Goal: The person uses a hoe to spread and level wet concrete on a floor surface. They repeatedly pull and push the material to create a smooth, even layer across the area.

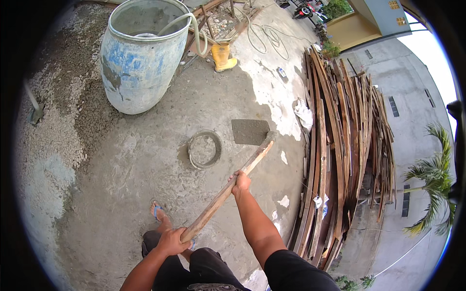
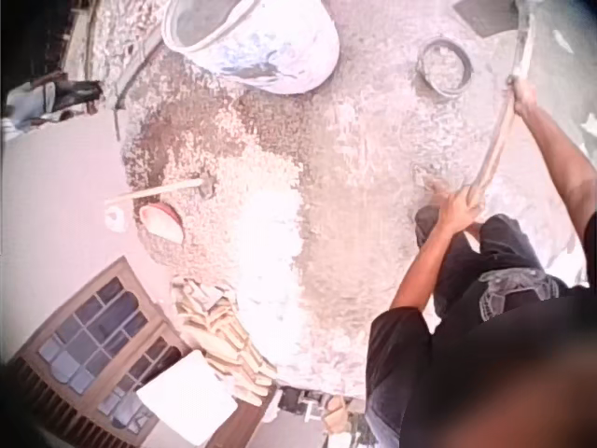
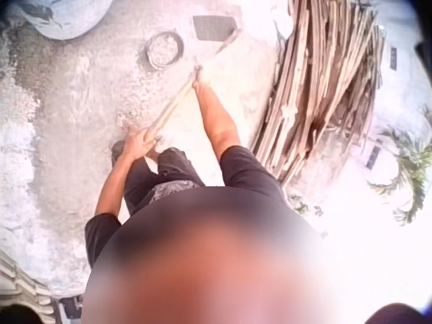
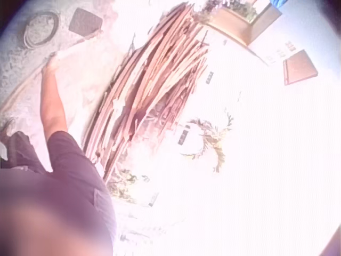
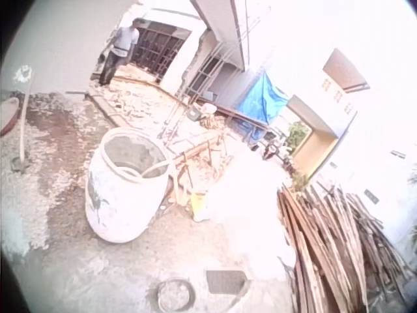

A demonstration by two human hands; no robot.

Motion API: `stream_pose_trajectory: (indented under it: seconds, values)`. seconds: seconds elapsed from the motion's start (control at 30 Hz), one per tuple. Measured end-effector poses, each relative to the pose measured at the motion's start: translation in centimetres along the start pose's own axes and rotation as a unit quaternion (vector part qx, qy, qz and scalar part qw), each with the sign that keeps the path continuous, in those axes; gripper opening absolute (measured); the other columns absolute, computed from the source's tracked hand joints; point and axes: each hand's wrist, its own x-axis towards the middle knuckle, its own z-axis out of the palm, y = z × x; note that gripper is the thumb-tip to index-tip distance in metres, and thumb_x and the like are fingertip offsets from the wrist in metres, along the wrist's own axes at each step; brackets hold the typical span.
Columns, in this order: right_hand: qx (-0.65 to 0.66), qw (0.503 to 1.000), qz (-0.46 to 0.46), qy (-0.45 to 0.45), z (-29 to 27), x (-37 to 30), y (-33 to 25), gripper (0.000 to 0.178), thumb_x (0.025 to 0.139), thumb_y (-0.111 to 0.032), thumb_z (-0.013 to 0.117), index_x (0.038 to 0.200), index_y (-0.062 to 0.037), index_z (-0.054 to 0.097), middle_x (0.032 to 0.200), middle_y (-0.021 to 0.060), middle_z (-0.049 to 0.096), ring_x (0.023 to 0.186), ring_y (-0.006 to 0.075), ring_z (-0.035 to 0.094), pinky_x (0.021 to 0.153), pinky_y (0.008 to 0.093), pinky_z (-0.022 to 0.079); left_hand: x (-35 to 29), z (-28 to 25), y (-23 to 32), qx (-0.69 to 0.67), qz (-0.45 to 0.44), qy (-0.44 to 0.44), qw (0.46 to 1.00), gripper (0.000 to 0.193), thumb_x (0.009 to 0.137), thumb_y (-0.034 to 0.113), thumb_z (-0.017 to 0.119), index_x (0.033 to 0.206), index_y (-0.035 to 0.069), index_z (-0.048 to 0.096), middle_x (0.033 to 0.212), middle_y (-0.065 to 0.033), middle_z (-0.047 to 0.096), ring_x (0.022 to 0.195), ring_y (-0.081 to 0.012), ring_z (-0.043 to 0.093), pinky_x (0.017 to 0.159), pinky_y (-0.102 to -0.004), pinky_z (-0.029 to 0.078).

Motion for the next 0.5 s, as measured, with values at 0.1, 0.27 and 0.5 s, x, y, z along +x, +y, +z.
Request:
stream_pose_trajectory:
  seconds: [0.1,0.27,0.5]
  values:
    - [0.002,1.000,0.024,-0.006,-7.6,0.5,-6.8,0.009,0.080,-0.005,0.051,0.088,-0.0009,0.046,0.069,0.0130,0.051,0.055,0.0254,0.054,0.049,0.0400,0.051,-2.6,-1.0,8.9,-0.144,0.152,0.027,0.978,0.054,0.078,0.036,0.077,0.120,0.004,0.064,0.092,-0.0162,0.071,0.085,-0.0308,0.069,0.081,-0.0396,0.052]
    - [-0.052,0.996,0.062,0.021,-26.7,1.2,-11.4,0.034,0.077,-0.002,0.056,0.107,0.0057,0.043,0.078,0.0167,0.054,0.056,0.0290,0.058,0.049,0.0431,0.054,-9.1,-2.5,4.0,-0.185,0.000,0.145,0.972,0.035,0.087,0.016,0.068,0.118,0.001,0.066,0.089,-0.0151,0.070,0.080,-0.0218,0.068,0.074,-0.0318,0.053]
    - [-0.280,0.919,0.275,0.029,-56.3,-5.8,-2.9,0.007,0.073,-0.002,0.056,0.079,-0.0056,0.055,0.063,0.0136,0.054,0.055,0.0301,0.056,0.058,0.0442,0.053,-31.8,-5.2,-16.7,0.113,-0.686,0.039,0.718,0.048,0.089,0.018,0.064,0.131,-0.002,0.054,0.125,-0.0181,0.062,0.112,-0.0280,0.062,0.095,-0.0373,0.049]
